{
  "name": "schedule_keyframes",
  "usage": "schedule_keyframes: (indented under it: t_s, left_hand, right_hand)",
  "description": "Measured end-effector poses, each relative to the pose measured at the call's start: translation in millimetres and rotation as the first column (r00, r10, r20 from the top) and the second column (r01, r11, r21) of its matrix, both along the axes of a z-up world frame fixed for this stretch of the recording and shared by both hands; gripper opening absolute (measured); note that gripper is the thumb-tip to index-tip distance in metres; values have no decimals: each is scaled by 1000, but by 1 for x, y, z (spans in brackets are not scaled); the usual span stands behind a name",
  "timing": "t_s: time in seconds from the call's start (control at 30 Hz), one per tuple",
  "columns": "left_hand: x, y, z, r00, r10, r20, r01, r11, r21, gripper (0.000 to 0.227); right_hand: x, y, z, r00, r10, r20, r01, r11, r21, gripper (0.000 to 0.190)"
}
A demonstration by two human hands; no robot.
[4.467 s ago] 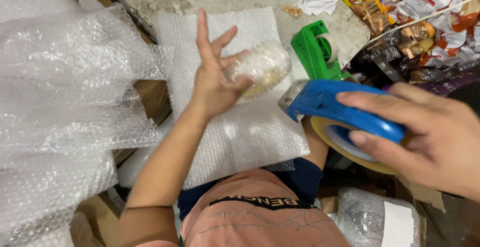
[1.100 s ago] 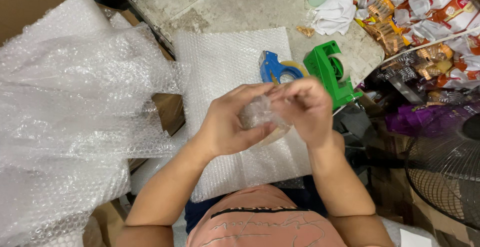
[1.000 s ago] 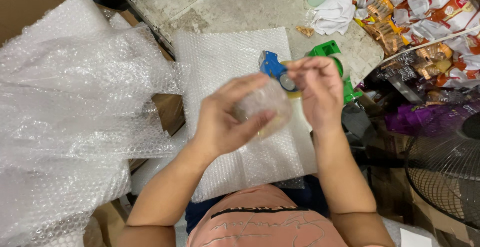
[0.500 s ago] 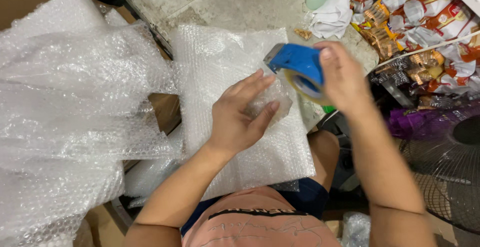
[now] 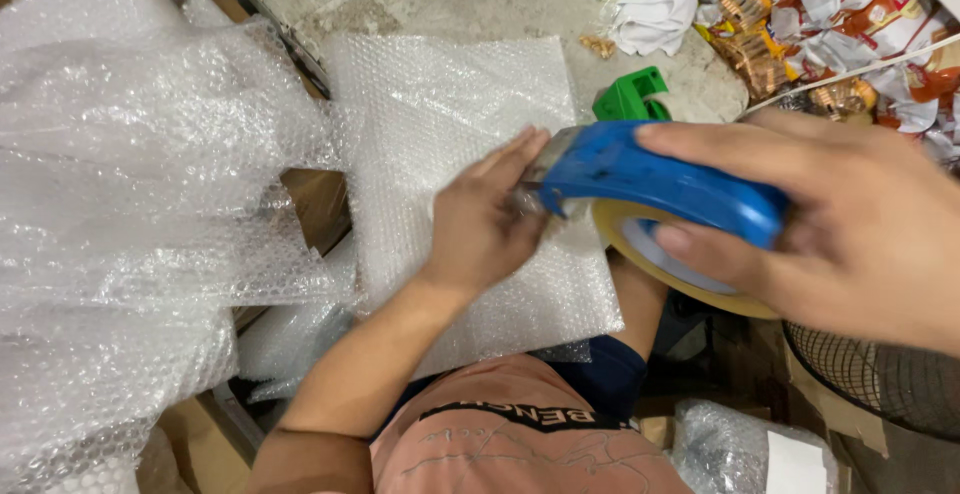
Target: The person wraps snack packages in bubble wrap and secures them with tape.
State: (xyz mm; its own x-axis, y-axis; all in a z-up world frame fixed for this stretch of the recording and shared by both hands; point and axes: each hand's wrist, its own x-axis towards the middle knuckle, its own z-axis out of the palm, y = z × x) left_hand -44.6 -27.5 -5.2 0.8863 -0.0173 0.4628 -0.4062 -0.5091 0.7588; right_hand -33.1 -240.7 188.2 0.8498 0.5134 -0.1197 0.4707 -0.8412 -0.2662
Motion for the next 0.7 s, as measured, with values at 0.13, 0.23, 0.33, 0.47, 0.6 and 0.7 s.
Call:
schedule_keyframes:
  t_s: [0.13, 0.23, 0.33, 0.47, 0.6, 0.7]
  left_hand:
    - [21, 24, -14, 996, -90, -25, 78, 945, -319, 50]
    - [21, 17, -15, 993, -55, 107, 79, 968, -238, 49]
    - [12, 0, -8, 997, -49, 66, 60, 985, -163, 48]
    - [11, 4, 3, 996, -73, -46, 63, 979, -192, 49]
    - [9, 26, 9, 996, -66, 59, 71, 994, -79, 60]
    - [6, 34, 3, 956, -292, -15, 292, 956, 18, 62]
  right_hand:
    - [-18, -12, -7, 1000, 13, -2, -13, 997, 80, 61]
    - [-20, -1, -29, 999, -26, -46, 22, 996, -90, 65]
    - [-34, 6, -42, 984, 173, -35, -172, 892, -419, 73]
    - [-42, 13, -63, 865, 495, -78, -439, 674, -594, 27]
    - [-10, 16, -29, 912, 193, -363, -359, 805, -473, 51]
    - [-3, 11, 8, 924, -181, -338, -83, 766, -637, 69]
